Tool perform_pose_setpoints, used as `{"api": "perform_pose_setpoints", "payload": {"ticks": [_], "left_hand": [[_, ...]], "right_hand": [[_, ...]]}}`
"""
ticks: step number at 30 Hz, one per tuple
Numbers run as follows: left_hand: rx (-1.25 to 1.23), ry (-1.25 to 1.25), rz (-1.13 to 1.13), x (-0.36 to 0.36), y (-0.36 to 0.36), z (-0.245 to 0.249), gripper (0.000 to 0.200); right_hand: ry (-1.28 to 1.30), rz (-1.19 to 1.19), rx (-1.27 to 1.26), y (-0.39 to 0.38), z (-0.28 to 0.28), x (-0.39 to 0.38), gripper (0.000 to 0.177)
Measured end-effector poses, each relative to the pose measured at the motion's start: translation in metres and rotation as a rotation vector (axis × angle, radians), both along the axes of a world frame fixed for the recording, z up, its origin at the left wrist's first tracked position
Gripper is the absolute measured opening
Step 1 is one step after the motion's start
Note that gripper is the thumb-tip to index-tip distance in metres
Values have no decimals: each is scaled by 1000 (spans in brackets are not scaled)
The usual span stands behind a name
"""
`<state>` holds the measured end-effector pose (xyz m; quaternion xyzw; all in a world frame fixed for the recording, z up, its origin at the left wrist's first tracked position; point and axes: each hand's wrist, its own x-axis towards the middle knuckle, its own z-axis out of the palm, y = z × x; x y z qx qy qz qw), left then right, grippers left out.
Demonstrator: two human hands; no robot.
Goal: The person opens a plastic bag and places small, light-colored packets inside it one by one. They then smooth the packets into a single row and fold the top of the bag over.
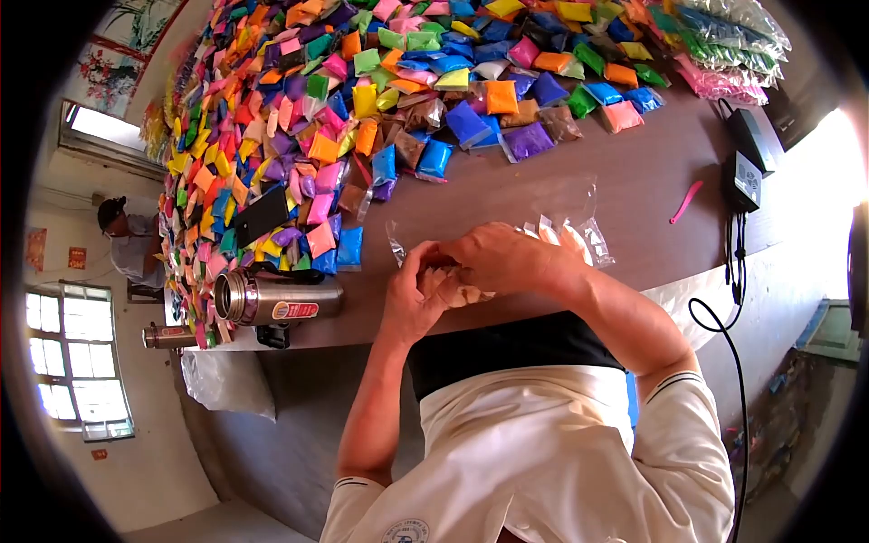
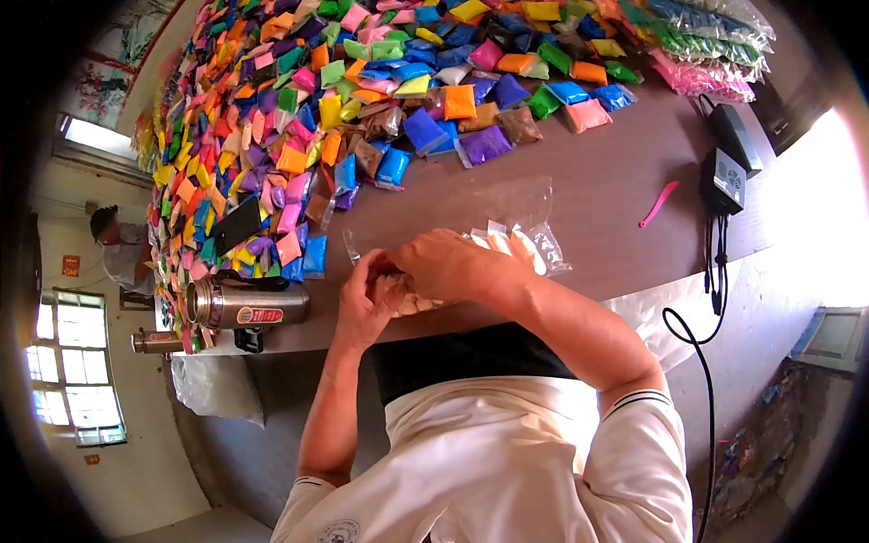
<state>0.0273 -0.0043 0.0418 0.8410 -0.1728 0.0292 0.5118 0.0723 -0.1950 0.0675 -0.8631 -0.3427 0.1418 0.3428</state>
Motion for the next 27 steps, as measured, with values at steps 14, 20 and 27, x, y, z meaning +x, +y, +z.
{"api": "perform_pose_setpoints", "payload": {"ticks": [14,20,27], "left_hand": [[102,-168,55,1,-1,-22,20],[98,-156,38,0,-1,-16,18],[109,-156,43,1,0,-21,19]], "right_hand": [[-76,-173,-93,-74,10,-16,44],[22,-158,-112,-72,13,-8,27],[-226,-201,-4,-44,2,-15,28]]}}
